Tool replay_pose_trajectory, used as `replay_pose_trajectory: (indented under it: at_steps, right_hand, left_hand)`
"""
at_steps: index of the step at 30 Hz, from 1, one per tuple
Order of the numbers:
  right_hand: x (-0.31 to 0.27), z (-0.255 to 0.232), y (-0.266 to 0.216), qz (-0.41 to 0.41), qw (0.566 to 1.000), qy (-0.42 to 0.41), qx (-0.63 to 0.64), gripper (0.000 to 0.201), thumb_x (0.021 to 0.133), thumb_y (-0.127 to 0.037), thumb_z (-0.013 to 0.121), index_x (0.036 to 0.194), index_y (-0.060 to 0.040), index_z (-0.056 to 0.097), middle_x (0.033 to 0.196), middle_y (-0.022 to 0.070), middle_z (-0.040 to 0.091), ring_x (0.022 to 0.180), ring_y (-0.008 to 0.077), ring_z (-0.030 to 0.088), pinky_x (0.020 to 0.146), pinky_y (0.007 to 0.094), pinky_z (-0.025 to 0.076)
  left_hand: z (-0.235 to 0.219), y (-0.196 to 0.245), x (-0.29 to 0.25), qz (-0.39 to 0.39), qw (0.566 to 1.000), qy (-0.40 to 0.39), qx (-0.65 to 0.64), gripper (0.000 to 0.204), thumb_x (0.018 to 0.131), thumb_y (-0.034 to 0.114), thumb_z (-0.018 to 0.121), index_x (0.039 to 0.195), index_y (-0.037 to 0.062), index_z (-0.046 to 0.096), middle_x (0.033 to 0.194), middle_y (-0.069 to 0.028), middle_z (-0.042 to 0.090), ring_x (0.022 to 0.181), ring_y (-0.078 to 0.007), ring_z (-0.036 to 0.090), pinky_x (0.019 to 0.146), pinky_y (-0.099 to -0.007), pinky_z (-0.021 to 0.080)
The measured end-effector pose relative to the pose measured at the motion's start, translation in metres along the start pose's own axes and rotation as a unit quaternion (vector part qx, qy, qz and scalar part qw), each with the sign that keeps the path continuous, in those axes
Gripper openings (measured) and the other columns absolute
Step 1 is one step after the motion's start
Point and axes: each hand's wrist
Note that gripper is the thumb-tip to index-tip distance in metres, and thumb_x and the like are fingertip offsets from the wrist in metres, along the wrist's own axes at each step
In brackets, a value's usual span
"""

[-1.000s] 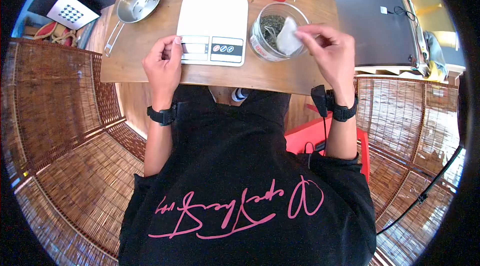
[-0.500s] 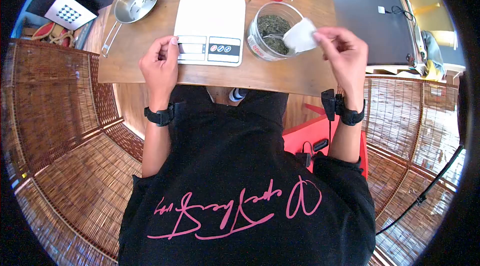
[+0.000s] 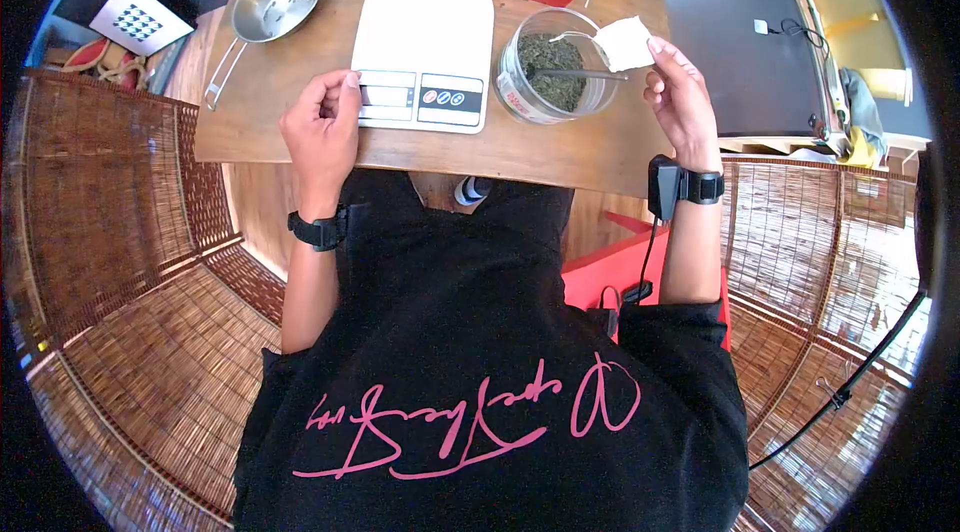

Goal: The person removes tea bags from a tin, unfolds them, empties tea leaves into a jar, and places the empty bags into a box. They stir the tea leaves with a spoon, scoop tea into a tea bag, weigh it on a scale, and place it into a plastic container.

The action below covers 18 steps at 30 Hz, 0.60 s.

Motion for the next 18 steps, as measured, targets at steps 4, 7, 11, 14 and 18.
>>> replay_pose_trajectory:
  at_steps: [4, 7, 11, 14, 18]
  right_hand:
    - [0.017, -0.002, -0.003, 0.079, 0.992, -0.026, 0.096, 0.023, 0.104, -0.018, 0.062, 0.125, -0.0068, 0.061, 0.082, -0.0075, 0.054, 0.059, 0.0010, 0.043, 0.051, 0.0178, 0.035]
    - [0.029, -0.007, -0.002, 0.087, 0.985, -0.061, 0.137, 0.025, 0.102, -0.019, 0.066, 0.124, -0.0070, 0.063, 0.075, -0.0084, 0.052, 0.058, 0.0014, 0.045, 0.050, 0.0179, 0.035]
    - [0.019, 0.009, -0.010, 0.043, 0.996, -0.047, 0.057, 0.025, 0.100, -0.020, 0.069, 0.120, -0.0062, 0.066, 0.078, -0.0070, 0.058, 0.056, 0.0017, 0.045, 0.049, 0.0174, 0.034]
    - [0.001, 0.030, -0.018, -0.043, 0.994, -0.039, -0.088, 0.023, 0.098, -0.020, 0.072, 0.114, -0.0049, 0.070, 0.081, -0.0047, 0.067, 0.053, 0.0011, 0.047, 0.049, 0.0172, 0.035]
    - [-0.008, 0.043, -0.021, -0.154, 0.965, 0.025, -0.213, 0.023, 0.094, -0.018, 0.077, 0.110, -0.0034, 0.071, 0.076, -0.0029, 0.073, 0.051, 0.0000, 0.049, 0.047, 0.0182, 0.036]
  left_hand:
    - [0.000, 0.002, 0.000, -0.001, 1.000, 0.004, -0.001, 0.016, 0.097, 0.011, 0.069, 0.099, -0.0037, 0.074, 0.074, -0.0014, 0.070, 0.067, -0.0045, 0.061, 0.063, -0.0222, 0.050]
    - [0.000, 0.005, 0.000, -0.012, 1.000, 0.001, 0.010, 0.016, 0.097, 0.011, 0.070, 0.099, -0.0037, 0.074, 0.073, -0.0013, 0.070, 0.067, -0.0045, 0.061, 0.063, -0.0223, 0.051]
    - [0.000, 0.006, 0.000, -0.005, 1.000, 0.006, 0.018, 0.016, 0.097, 0.011, 0.070, 0.099, -0.0036, 0.074, 0.073, -0.0013, 0.070, 0.067, -0.0045, 0.061, 0.063, -0.0224, 0.050]
    - [0.002, 0.005, 0.000, -0.006, 1.000, 0.001, 0.012, 0.015, 0.096, 0.011, 0.070, 0.099, -0.0035, 0.074, 0.074, -0.0014, 0.070, 0.067, -0.0045, 0.061, 0.063, -0.0222, 0.050]
    - [0.003, 0.005, -0.001, 0.002, 1.000, 0.005, 0.000, 0.013, 0.094, 0.008, 0.071, 0.099, -0.0034, 0.074, 0.074, -0.0009, 0.069, 0.066, -0.0041, 0.059, 0.060, -0.0223, 0.048]
Point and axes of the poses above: each hand's wrist, its own x-axis towards the middle knuckle, its own z-axis out of the palm, y = z × x
